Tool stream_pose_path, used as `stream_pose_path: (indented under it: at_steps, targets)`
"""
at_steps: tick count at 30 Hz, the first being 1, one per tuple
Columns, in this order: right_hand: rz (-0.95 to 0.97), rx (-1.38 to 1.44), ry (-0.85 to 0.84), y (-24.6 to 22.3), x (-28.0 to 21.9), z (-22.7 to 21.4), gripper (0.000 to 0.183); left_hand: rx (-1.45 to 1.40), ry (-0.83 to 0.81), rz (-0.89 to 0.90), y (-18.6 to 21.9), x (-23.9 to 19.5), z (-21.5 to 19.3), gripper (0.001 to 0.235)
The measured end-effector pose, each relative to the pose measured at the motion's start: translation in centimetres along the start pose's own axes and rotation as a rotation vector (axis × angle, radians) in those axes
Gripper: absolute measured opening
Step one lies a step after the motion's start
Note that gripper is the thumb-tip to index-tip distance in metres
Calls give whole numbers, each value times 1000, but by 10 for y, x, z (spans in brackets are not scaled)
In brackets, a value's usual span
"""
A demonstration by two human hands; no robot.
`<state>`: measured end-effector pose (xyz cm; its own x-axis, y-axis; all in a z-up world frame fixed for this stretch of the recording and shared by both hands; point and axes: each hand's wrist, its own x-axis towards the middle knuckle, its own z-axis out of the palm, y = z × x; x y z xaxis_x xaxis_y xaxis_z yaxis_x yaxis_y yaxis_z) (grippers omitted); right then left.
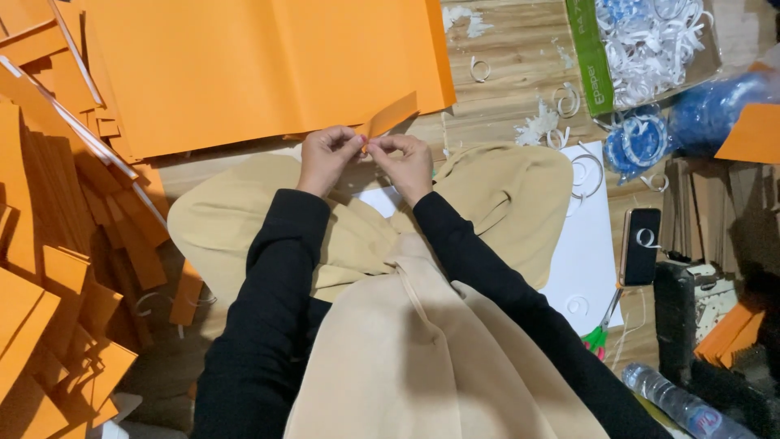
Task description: Assembling orange cardstock folders by peeling adhesive strips, folding edges, and pressing them down.
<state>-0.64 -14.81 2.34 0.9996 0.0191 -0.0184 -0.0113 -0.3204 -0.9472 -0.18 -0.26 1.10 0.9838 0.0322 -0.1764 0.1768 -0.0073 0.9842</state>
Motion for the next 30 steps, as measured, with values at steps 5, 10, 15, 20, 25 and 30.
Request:
stream_pose_path:
  at_steps: [5, 10, 15, 20, 25, 30]
  targets:
    - [18, -10, 4, -1, 0, 0, 12, -2, -32, 4, 4, -2, -3, 5]
    - [2, -36, 5, -4, -1, -1, 13, 7, -20, 4, 4, -2, -3, 5]
    - [11, -59, -1, -5, -2, 0, 14, 32, -22, 12, 5, -2, -4, 5]
    - [-26, -74, -12, -1, -3, 1, 12, 23, -19, 8, 2, -1, -4, 4]
    - [-34, -86, -13, 2, -2, 0, 9, 19, -13, 1, 4, -2, -1, 4]
    - [1, -62, -11, -1, -5, 0, 9, 6, -47, 19, 2, -2, -4, 6]
